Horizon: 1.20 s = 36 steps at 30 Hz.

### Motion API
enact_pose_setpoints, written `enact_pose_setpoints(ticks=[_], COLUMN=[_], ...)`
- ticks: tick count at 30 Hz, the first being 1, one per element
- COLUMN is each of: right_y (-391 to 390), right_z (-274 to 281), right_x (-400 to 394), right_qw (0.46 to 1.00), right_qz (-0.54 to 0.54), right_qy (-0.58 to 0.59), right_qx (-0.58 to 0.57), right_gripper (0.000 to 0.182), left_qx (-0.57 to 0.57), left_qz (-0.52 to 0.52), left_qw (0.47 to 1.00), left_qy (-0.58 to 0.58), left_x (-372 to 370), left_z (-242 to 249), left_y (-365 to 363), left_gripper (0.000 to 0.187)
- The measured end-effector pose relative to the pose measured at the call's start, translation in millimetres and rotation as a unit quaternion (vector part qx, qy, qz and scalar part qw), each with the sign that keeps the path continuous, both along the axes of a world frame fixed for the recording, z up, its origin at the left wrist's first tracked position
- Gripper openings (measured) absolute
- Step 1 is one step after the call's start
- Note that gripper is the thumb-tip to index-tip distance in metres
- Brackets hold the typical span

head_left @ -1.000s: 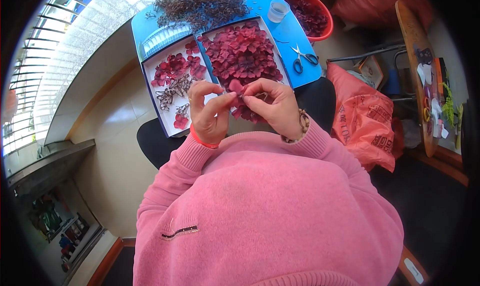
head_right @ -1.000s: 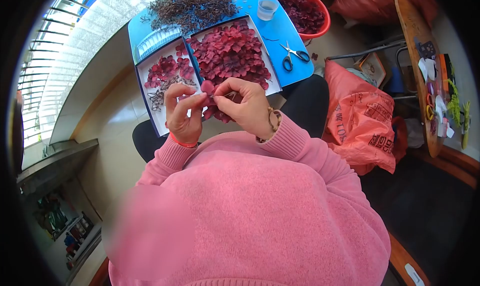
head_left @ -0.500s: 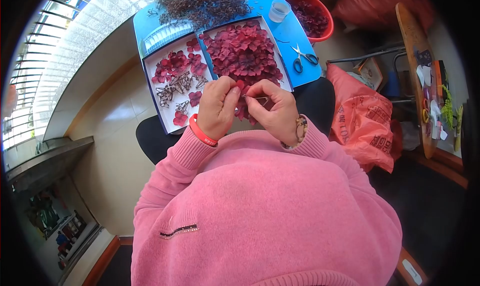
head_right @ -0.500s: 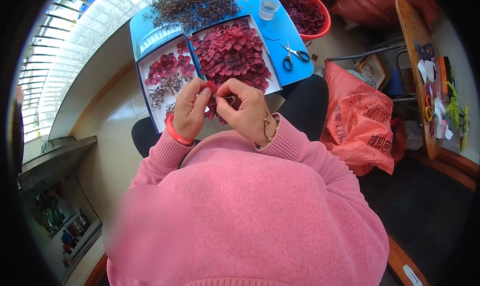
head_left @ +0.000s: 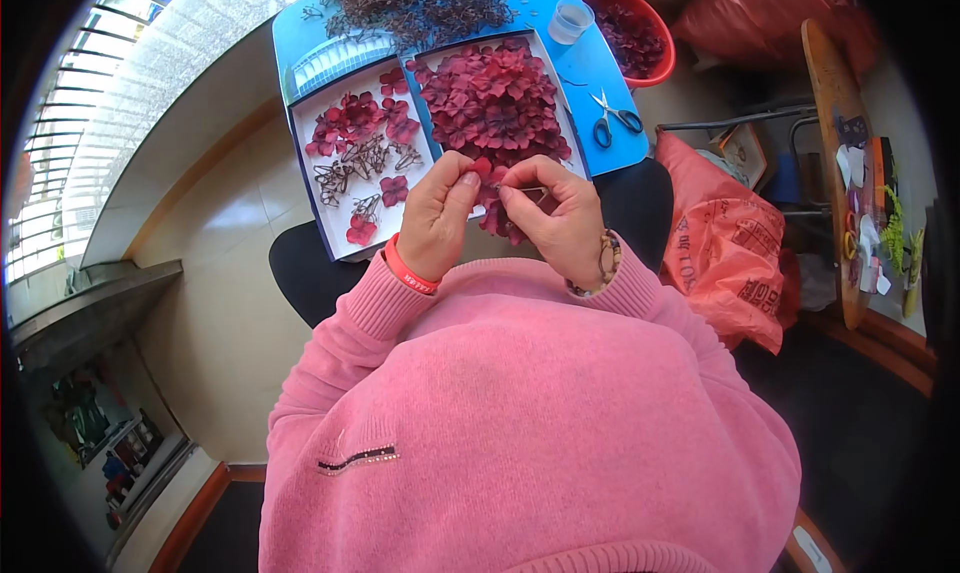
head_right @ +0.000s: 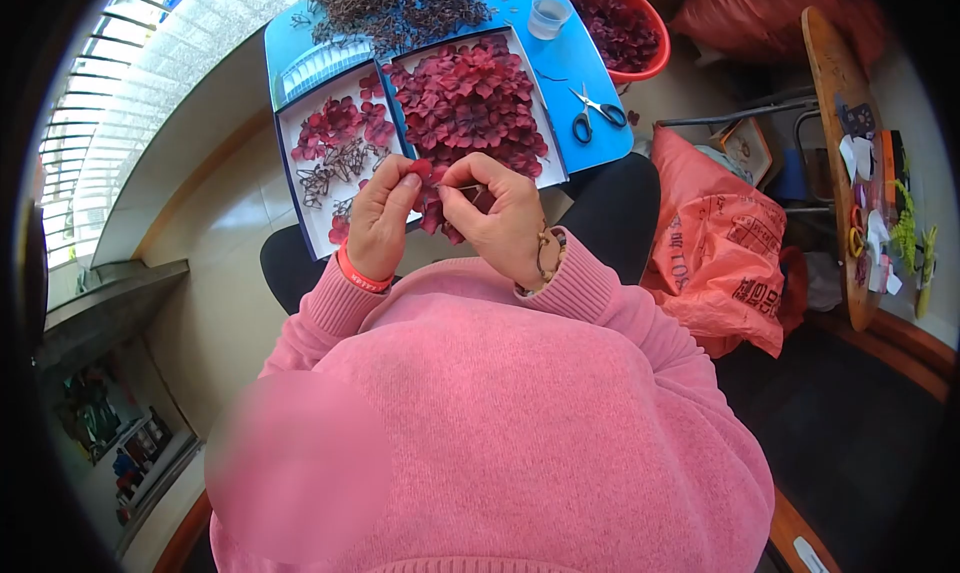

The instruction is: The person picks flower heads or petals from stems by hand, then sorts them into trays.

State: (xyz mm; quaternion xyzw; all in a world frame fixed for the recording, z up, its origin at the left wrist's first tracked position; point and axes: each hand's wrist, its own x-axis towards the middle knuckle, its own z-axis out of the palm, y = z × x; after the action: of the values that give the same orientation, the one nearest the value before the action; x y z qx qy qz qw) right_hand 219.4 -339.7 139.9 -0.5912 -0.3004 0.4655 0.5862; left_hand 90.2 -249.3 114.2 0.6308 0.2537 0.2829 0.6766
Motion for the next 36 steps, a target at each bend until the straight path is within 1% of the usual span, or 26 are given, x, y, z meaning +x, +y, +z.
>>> enact_pose_setpoints(ticks=[3,6,8,12,14,17,20,23,26,27,29,33,36], right_y=[0,0,1,1,0,1,0,0,2,1,2,-1,-2], right_z=[-2,-3,-6,-9,-8,-15,-14,-18,-20,-20,-21,-19,-18], right_x=[1,1,0,1,0,1,1,1,3,2,2,1,-1], right_qw=[1.0,1.0,1.0,0.996,0.991,0.966,0.955,0.922,0.882,0.878,0.87,0.871,0.879], right_qz=[0.002,0.0,-0.007,-0.014,-0.015,-0.023,-0.014,-0.037,-0.038,-0.038,-0.04,-0.052,-0.075], right_qy=[-0.008,0.001,0.01,-0.066,-0.115,-0.24,-0.274,-0.356,-0.432,-0.434,-0.439,-0.426,-0.4], right_qx=[0.004,0.011,0.02,0.056,0.063,0.097,0.111,0.15,0.186,0.197,0.221,0.239,0.249], right_gripper=[0.005,0.007,0.007,0.008,0.009,0.013,0.016,0.018,0.019,0.02,0.023,0.023,0.023], left_qx=[0.064,0.243,0.292,0.392,0.405,0.42,0.435,0.451,0.463,0.466,0.507,0.561,0.554], left_qz=[0.012,0.03,0.05,0.07,0.075,0.073,0.068,0.066,0.073,0.077,0.075,0.075,0.091], left_qw=[0.998,0.966,0.952,0.914,0.908,0.901,0.894,0.886,0.88,0.879,0.857,0.823,0.827], left_qy=[0.019,0.079,0.074,0.081,0.078,0.082,0.087,0.087,0.072,0.065,0.05,0.038,-0.006], left_x=[-1,-3,0,2,3,3,2,3,4,4,4,1,4], left_z=[-12,-9,-3,4,3,2,3,3,1,1,0,5,4], left_y=[0,4,4,6,5,4,4,2,0,-1,-2,-5,-6], left_gripper=[0.014,0.011,0.006,0.002,0.003,0.004,0.006,0.006,0.008,0.01,0.014,0.024,0.026])
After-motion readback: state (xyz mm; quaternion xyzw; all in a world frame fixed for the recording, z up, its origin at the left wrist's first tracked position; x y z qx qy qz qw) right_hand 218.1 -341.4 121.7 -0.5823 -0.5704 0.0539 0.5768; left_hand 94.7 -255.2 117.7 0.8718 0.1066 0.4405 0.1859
